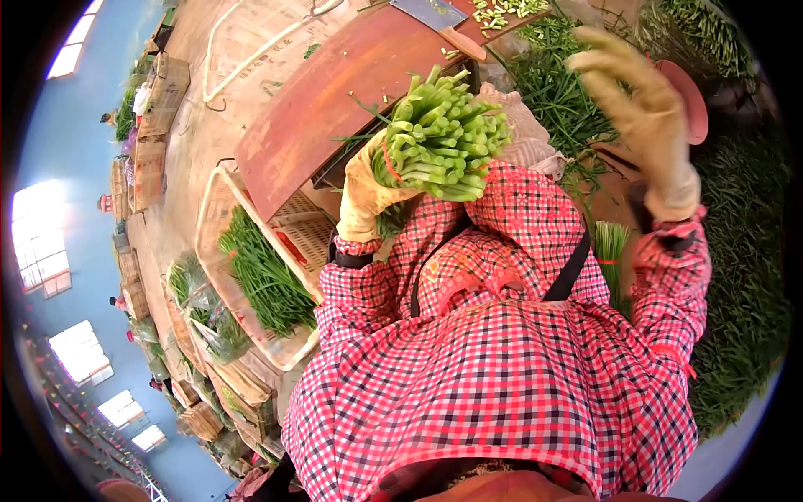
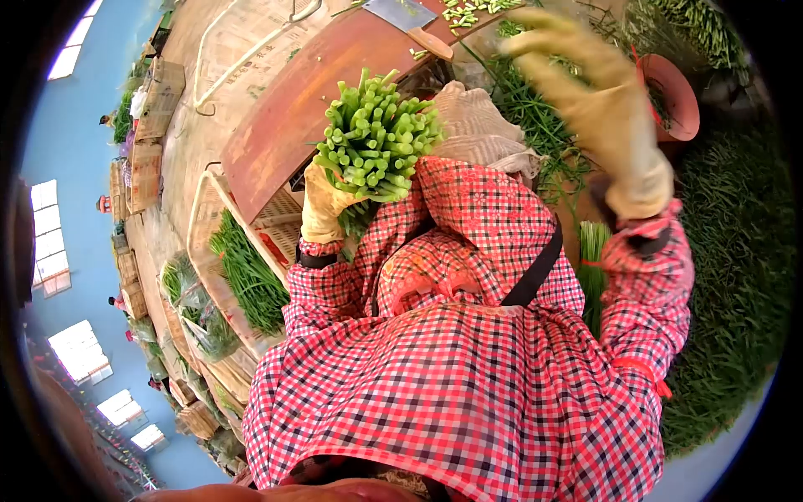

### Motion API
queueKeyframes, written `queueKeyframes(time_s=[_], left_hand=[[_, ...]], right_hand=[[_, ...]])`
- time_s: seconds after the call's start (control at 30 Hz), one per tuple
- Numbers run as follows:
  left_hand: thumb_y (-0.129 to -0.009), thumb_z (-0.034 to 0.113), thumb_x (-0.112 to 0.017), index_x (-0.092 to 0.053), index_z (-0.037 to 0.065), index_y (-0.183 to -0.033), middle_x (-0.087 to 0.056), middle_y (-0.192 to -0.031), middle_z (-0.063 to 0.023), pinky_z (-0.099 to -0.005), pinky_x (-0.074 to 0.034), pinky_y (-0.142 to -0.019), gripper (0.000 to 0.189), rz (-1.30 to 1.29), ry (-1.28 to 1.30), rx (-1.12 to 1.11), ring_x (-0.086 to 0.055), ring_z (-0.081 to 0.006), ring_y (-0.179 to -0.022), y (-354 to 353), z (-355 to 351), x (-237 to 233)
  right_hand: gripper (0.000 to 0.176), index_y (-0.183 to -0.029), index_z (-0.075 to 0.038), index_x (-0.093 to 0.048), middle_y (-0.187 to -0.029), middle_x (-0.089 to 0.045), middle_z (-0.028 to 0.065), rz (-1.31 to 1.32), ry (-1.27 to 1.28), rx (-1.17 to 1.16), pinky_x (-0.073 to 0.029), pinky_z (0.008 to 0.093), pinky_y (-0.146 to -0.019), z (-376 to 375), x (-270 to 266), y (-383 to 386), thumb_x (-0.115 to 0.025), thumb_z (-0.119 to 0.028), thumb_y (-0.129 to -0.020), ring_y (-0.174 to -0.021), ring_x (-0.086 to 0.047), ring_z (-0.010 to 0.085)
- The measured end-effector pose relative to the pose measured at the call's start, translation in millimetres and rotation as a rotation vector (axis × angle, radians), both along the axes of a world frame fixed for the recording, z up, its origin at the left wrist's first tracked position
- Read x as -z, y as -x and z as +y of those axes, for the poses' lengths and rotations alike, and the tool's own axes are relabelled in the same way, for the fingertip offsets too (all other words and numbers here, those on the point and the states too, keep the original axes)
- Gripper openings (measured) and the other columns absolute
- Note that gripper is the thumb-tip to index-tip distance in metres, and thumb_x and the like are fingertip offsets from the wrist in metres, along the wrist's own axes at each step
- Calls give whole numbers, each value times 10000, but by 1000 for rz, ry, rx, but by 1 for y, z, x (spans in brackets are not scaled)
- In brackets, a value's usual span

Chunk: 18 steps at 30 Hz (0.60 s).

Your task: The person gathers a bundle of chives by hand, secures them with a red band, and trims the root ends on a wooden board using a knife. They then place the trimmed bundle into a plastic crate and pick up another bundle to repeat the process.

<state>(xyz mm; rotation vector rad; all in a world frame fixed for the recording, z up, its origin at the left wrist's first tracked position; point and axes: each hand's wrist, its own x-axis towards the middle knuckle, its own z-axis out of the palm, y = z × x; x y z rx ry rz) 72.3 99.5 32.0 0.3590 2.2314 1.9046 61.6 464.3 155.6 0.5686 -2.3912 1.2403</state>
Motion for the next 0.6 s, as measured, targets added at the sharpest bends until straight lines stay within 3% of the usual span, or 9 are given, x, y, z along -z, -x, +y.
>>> queueKeyframes(time_s=[0.07, 0.1, 0.17, 0.27, 0.37, 0.6], left_hand=[[-629, 68, -957, -559, -47, -1375, -682, -1284, -79, -323, -516, -1030, 854, -37, -93, 2, -644, -149, -1125, 1, 2, -1], [-628, 69, -959, -559, -47, -1374, -683, -1283, -79, -323, -517, -1030, 854, -56, -144, -7, -645, -151, -1124, 0, 3, -1], [-626, 69, -961, -559, -48, -1373, -683, -1279, -79, -325, -521, -1029, 856, -112, -258, -36, -647, -155, -1121, -6, 6, -5], [-623, 64, -962, -559, -47, -1370, -684, -1273, -78, -328, -527, -1024, 857, -152, -351, -67, -650, -160, -1118, -11, 9, -12], [-622, 54, -959, -568, -38, -1364, -687, -1262, -74, -326, -532, -1017, 844, -113, -277, -43, -652, -157, -1110, -7, 7, -5], [-619, 78, -961, -592, -18, -1352, -700, -1242, -66, -312, -530, -1006, 827, -93, -171, 24, -652, -137, -1093, 0, 10, -8]], right_hand=[[216, -1142, -94, -733, -1257, -704, 54, 28, 50, -192, -490, 322, -1051, -36, 15, -3, -726, -73, -928, -1159, -658, 203], [227, -1154, -95, -724, -1265, -699, 54, -149, 241, -254, -488, 329, -1057, -51, 22, -7, -725, -72, -929, -1171, -651, 196], [280, -1178, -78, -692, -1305, -673, 60, -212, 206, -321, -477, 357, -1082, -58, 31, -5, -740, -72, -902, -1233, -615, 201], [263, -1139, -57, -692, -1319, -657, 66, 58, -51, -373, -463, 377, -1099, -55, 36, 6, -741, -97, -884, -1281, -581, 236], [214, -1075, -45, -698, -1319, -647, 69, 194, -275, -285, -460, 403, -1098, -59, 27, 7, -730, -120, -877, -1310, -551, 282], [103, -976, -24, -691, -1300, -636, 79, 223, -371, -287, -457, 458, -1075, -63, 20, 6, -672, -63, -883, -1321, -536, 337]])
